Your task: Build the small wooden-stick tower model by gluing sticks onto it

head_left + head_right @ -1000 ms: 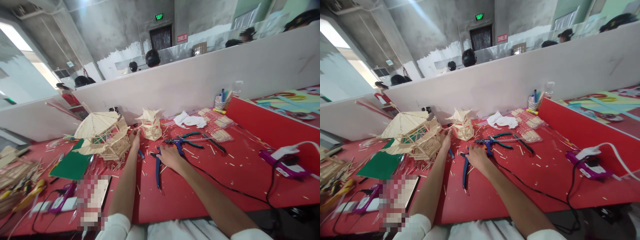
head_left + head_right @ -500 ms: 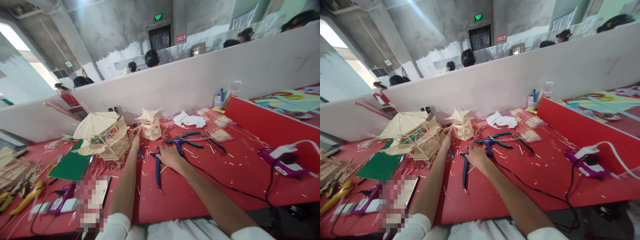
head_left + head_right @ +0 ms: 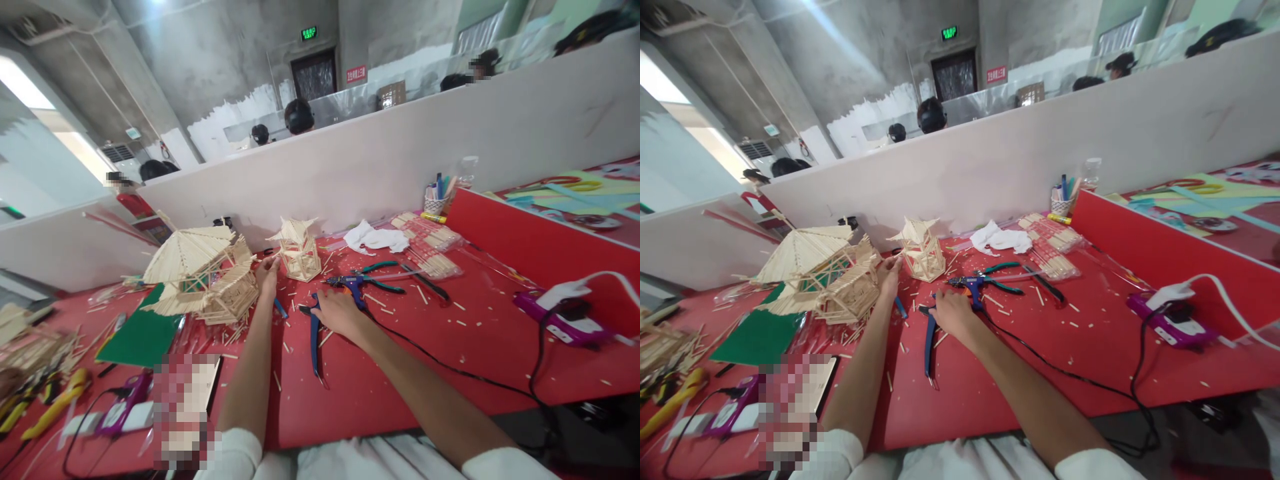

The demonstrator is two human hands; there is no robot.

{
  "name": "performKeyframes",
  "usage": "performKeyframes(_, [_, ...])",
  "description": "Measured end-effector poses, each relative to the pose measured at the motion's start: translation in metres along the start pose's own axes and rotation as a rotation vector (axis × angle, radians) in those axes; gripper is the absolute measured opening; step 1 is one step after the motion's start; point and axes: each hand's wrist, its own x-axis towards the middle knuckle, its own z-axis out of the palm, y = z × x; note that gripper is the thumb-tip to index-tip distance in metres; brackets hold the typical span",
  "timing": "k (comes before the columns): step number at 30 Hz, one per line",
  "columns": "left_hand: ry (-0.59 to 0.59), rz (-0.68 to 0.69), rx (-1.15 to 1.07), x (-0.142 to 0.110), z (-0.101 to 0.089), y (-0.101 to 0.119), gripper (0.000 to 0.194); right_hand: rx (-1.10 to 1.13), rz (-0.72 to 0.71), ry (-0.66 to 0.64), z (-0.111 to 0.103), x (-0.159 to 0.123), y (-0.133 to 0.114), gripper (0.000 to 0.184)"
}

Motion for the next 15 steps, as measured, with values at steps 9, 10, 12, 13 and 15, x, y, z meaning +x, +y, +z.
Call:
performKeyframes(9, [-0.006, -0.016, 0.026, 0.0059, 0.0013, 0.0021, 0.028, 0.019, 0.017, -0.009, -0.003, -0.0006, -0.0009, 0.045])
performKeyframes(10, [-0.006, -0.018, 0.026, 0.006, 0.0014, 0.0022, 0.028, 0.021, 0.018, -0.011, -0.0034, -0.0007, -0.0009, 0.045])
performKeyframes(12, [-0.005, -0.022, 0.026, 0.006, 0.0013, 0.0021, 0.029, 0.021, 0.018, -0.009, -0.0039, -0.0007, -0.0007, 0.045])
performKeyframes(13, [-0.003, -0.024, 0.026, 0.006, 0.0013, 0.0021, 0.029, 0.02, 0.016, -0.008, -0.0039, -0.0006, -0.0006, 0.044])
performKeyframes(15, [-0.001, -0.029, 0.022, 0.006, 0.0014, 0.002, 0.03, 0.017, 0.014, -0.008, -0.0035, -0.0001, -0.0004, 0.044])
